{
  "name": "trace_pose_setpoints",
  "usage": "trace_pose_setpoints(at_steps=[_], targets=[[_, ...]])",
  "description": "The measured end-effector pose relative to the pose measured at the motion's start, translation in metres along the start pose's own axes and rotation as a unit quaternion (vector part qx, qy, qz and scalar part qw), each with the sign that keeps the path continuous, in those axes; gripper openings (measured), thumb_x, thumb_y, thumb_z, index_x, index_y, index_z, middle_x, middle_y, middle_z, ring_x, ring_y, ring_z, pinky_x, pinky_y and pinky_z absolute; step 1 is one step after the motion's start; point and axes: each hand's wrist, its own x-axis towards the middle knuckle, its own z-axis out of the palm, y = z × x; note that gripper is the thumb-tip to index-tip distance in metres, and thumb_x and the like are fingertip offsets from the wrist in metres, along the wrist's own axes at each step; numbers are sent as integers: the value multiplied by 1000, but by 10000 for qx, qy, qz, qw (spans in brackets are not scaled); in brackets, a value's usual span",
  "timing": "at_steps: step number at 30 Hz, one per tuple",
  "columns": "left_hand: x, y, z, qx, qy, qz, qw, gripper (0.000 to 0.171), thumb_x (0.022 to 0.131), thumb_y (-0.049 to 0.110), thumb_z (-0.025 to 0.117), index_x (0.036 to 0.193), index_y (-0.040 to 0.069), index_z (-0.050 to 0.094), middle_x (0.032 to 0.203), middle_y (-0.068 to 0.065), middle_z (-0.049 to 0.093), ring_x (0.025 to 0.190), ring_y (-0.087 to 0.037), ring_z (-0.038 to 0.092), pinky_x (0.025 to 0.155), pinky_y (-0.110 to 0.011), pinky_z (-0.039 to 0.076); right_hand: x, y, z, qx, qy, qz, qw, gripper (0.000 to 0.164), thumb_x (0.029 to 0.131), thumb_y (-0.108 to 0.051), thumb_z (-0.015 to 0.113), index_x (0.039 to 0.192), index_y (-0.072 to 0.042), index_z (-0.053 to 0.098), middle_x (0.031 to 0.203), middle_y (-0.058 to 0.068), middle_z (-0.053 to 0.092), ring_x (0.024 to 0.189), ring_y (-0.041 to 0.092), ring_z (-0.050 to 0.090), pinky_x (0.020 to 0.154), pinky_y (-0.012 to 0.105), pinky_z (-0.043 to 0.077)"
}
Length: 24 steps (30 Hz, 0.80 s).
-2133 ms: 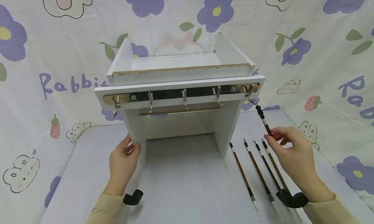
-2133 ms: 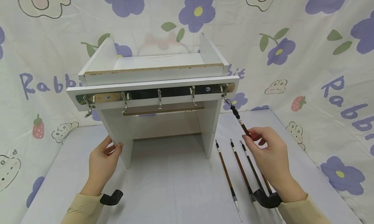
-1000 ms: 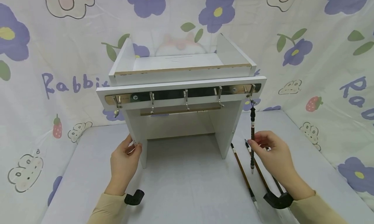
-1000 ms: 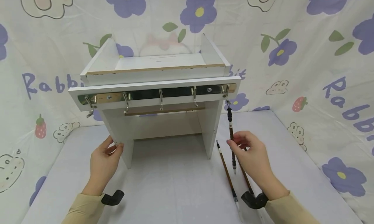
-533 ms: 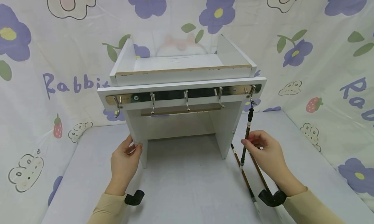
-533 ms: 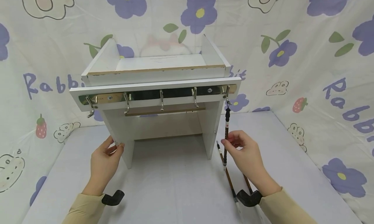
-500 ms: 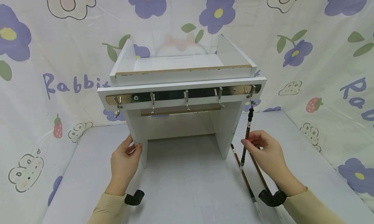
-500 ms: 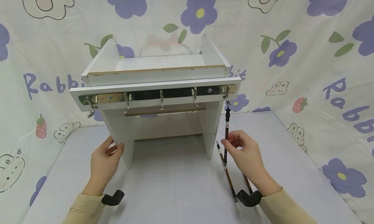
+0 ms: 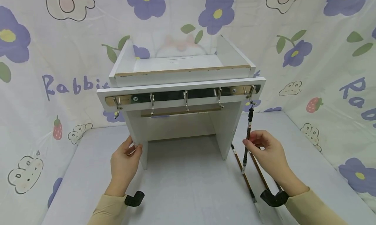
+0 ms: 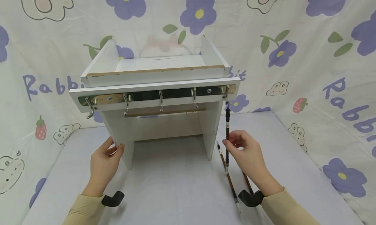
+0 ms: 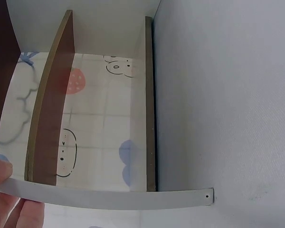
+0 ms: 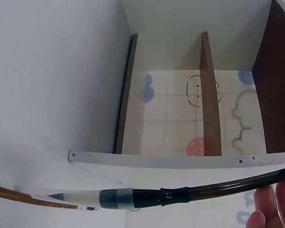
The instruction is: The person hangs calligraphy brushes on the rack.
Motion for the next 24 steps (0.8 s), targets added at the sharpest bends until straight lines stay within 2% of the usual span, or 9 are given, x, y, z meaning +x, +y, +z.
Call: trace_pose_setpoints(at_steps=[11,16,24], targets=[[0,0,0,-11,-5,-75,10000,47,92,17,67,137,10,55,130,-6,60,102,-23,66,80,-27,56,2,10,-3,-261,171,-120,9994,20,90,-17,71,106,-8,62,90,1,64,78,9,59,65,12,49],[-1,0,-1,-37,26,-22,10000,47,91,16,67,137,10,56,129,-7,61,102,-23,66,80,-28,56,2,22,-5,-244,141,109,9995,22,90,-20,71,107,-10,62,89,2,65,75,11,59,62,14,49],[0,0,-1,-28,11,-14,10000,47,91,17,67,137,11,56,129,-7,60,102,-23,66,79,-27,56,-2,46,-13,-313,-176,691,9970,32,90,-32,70,113,-12,62,95,5,66,80,11,63,64,15,52]])
